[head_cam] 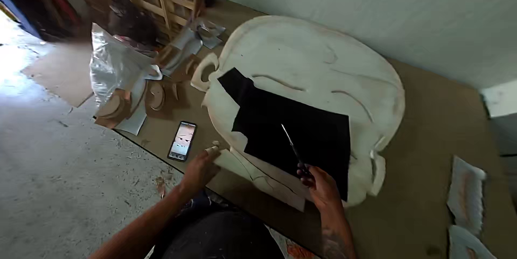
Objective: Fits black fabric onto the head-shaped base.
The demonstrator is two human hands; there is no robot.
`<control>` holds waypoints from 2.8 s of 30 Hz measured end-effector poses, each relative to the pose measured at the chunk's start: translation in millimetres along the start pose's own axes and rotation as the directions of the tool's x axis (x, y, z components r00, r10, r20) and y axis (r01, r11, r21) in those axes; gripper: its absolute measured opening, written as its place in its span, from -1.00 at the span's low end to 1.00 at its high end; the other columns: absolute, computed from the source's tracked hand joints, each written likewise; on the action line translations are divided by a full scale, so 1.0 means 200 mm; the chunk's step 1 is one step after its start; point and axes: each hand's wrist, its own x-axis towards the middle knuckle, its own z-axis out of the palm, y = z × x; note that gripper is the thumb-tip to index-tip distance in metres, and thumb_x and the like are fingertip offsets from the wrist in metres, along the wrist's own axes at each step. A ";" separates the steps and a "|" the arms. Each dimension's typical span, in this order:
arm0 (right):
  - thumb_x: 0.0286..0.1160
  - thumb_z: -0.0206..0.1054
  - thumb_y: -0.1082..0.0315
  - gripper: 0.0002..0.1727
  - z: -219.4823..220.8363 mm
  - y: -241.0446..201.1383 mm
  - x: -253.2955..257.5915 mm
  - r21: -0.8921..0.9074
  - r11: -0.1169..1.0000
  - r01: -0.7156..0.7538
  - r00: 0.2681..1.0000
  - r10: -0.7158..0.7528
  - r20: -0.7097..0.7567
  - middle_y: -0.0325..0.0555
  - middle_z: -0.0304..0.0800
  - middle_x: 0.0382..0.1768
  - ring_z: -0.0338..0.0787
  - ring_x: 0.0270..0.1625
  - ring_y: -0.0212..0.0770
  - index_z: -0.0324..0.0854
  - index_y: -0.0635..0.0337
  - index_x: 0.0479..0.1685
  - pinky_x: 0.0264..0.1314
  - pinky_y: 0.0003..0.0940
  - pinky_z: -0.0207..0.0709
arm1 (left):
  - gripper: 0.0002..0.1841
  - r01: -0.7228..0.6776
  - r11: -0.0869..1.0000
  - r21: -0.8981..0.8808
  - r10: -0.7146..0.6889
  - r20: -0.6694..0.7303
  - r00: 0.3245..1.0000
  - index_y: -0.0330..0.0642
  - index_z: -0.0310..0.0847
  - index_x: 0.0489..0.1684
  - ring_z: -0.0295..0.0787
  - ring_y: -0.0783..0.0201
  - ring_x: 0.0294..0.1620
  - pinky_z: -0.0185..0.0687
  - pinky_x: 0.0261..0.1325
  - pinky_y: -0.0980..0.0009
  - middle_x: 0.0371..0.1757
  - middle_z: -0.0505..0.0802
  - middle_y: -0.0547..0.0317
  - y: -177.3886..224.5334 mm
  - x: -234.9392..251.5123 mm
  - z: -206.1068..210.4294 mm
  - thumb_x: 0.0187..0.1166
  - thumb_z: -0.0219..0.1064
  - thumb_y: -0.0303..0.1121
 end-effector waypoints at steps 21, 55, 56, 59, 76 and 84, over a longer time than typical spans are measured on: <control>0.59 0.34 0.19 -0.75 -0.57 0.52 -0.36 0.428 0.852 0.302 0.943 -0.333 -0.002 -0.01 0.85 0.02 0.88 -0.17 -0.23 0.68 0.15 0.06 -0.14 -0.39 0.82 | -0.50 -0.068 0.997 0.040 0.076 -0.257 0.963 0.24 0.67 0.45 0.62 0.28 0.45 0.56 0.53 0.11 0.39 0.77 0.37 -0.10 -0.12 0.07 0.52 0.44 0.04; 0.36 0.60 0.20 -0.61 0.02 0.37 -0.31 -0.826 0.560 0.064 0.887 -0.411 -0.210 0.27 0.77 0.13 0.76 0.19 0.20 0.80 0.28 0.06 0.29 0.28 0.57 | -0.74 0.086 0.991 -0.107 -0.128 -0.492 0.861 0.03 0.82 0.16 0.61 0.13 0.46 0.52 0.51 0.06 0.36 0.79 0.16 -0.82 -0.29 -0.39 0.59 0.34 -0.28; 0.37 0.59 0.19 -0.61 0.03 0.36 -0.31 -0.826 0.561 0.064 0.887 -0.412 -0.211 0.28 0.76 0.14 0.75 0.20 0.20 0.80 0.29 0.05 0.30 0.29 0.56 | -0.74 0.081 0.992 -0.101 -0.120 -0.487 0.865 0.03 0.82 0.15 0.60 0.12 0.47 0.51 0.52 0.06 0.35 0.80 0.15 -0.82 -0.28 -0.39 0.60 0.34 -0.27; 0.41 0.57 0.19 -0.63 0.03 0.33 -0.34 -0.807 0.587 0.068 0.870 -0.430 -0.239 0.24 0.77 0.15 0.75 0.21 0.16 0.80 0.29 0.03 0.30 0.24 0.57 | -0.75 0.054 0.993 -0.108 -0.101 -0.495 0.863 0.03 0.83 0.12 0.62 0.14 0.44 0.51 0.50 0.09 0.31 0.82 0.17 -0.81 -0.27 -0.40 0.59 0.34 -0.25; 0.42 0.56 0.27 -0.68 -0.55 0.82 -0.43 -0.249 0.968 -0.019 0.387 -0.222 -0.895 -0.09 0.75 -0.24 0.70 -0.18 -0.40 0.74 0.38 -0.07 0.05 -0.39 0.60 | -0.75 0.130 0.989 -0.065 -0.145 -0.530 0.836 -0.01 0.83 0.14 0.66 0.04 0.34 0.51 0.45 0.01 0.24 0.83 0.06 -0.93 -0.16 -0.42 0.63 0.30 -0.28; 0.37 0.59 0.22 -0.73 -0.57 0.86 -0.37 -0.366 0.916 -0.164 0.471 -0.253 -0.845 -0.08 0.80 -0.33 0.74 -0.24 -0.31 0.80 0.29 -0.24 0.01 -0.26 0.61 | -0.75 0.061 0.997 -0.051 -0.079 -0.527 0.846 0.11 0.84 0.12 0.48 0.10 0.59 0.34 0.65 0.03 0.41 0.77 0.21 -1.02 -0.04 -0.33 0.64 0.30 -0.18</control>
